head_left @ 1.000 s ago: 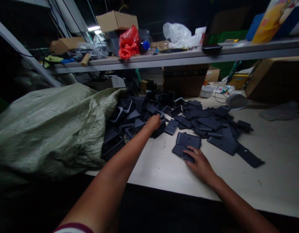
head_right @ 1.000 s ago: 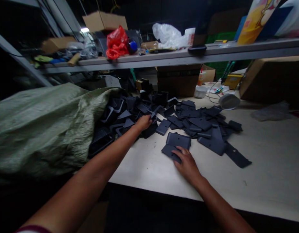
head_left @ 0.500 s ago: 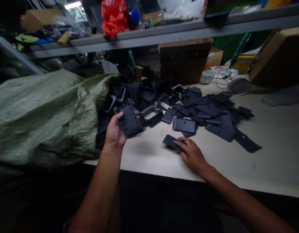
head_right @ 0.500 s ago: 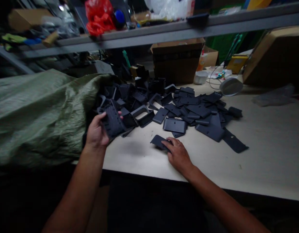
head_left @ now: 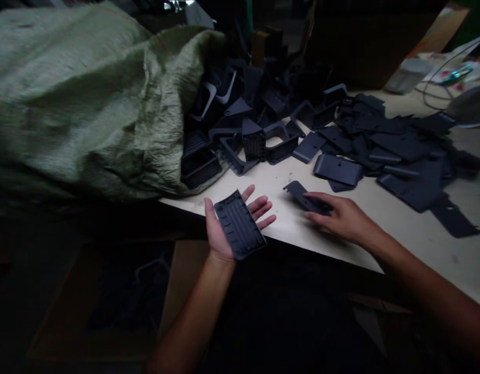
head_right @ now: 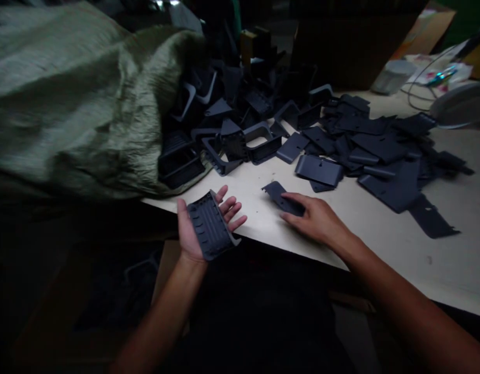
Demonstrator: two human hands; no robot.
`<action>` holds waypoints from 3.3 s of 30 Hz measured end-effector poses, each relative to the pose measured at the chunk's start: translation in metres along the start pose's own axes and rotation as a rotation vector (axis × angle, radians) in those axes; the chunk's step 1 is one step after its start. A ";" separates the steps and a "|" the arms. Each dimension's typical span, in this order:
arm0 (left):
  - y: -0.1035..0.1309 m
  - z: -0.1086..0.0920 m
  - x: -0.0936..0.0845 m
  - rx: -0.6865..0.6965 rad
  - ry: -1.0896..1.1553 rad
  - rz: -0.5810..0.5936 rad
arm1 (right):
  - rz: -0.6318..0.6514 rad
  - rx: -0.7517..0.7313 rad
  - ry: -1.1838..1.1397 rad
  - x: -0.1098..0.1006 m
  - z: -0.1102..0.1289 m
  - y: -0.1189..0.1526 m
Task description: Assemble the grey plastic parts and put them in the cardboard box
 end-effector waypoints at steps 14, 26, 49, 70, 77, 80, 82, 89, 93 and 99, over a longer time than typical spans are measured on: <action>-0.013 0.015 0.012 0.112 0.122 -0.098 | -0.205 -0.271 0.037 0.042 0.122 0.041; -0.019 0.024 0.023 0.140 0.279 -0.043 | -0.229 -0.248 0.068 0.061 0.119 0.036; -0.025 0.019 0.029 0.188 0.230 0.058 | -0.189 -0.263 -0.201 0.049 0.110 0.026; -0.031 -0.002 0.034 0.202 0.254 -0.001 | 0.236 -0.147 -1.174 0.050 0.097 -0.011; -0.026 -0.007 0.050 0.228 0.166 -0.309 | -0.019 -0.147 -1.056 0.066 0.106 0.000; -0.026 -0.008 0.050 0.247 0.122 -0.309 | -0.021 -0.158 -1.014 0.060 0.113 -0.003; -0.027 -0.011 0.042 0.252 0.014 -0.306 | 0.037 -0.144 -0.992 0.051 0.114 -0.005; -0.025 -0.035 0.005 0.253 -1.106 0.063 | 0.211 0.005 -0.754 0.028 0.102 -0.003; -0.022 -0.036 0.010 0.124 -1.058 0.307 | 0.184 -0.123 -0.559 0.020 0.106 -0.004; -0.025 -0.026 0.008 0.068 -0.549 0.069 | 0.003 -0.184 -0.407 0.008 0.093 -0.002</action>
Point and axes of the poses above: each hand's wrist, its own y-axis away from the middle knuckle, its own x-axis out of the palm, z = x × y, the point moved 1 cm from there along -y, towards the middle knuckle, and after that the axes turned 9 degrees about z, right-handed, at the moved point
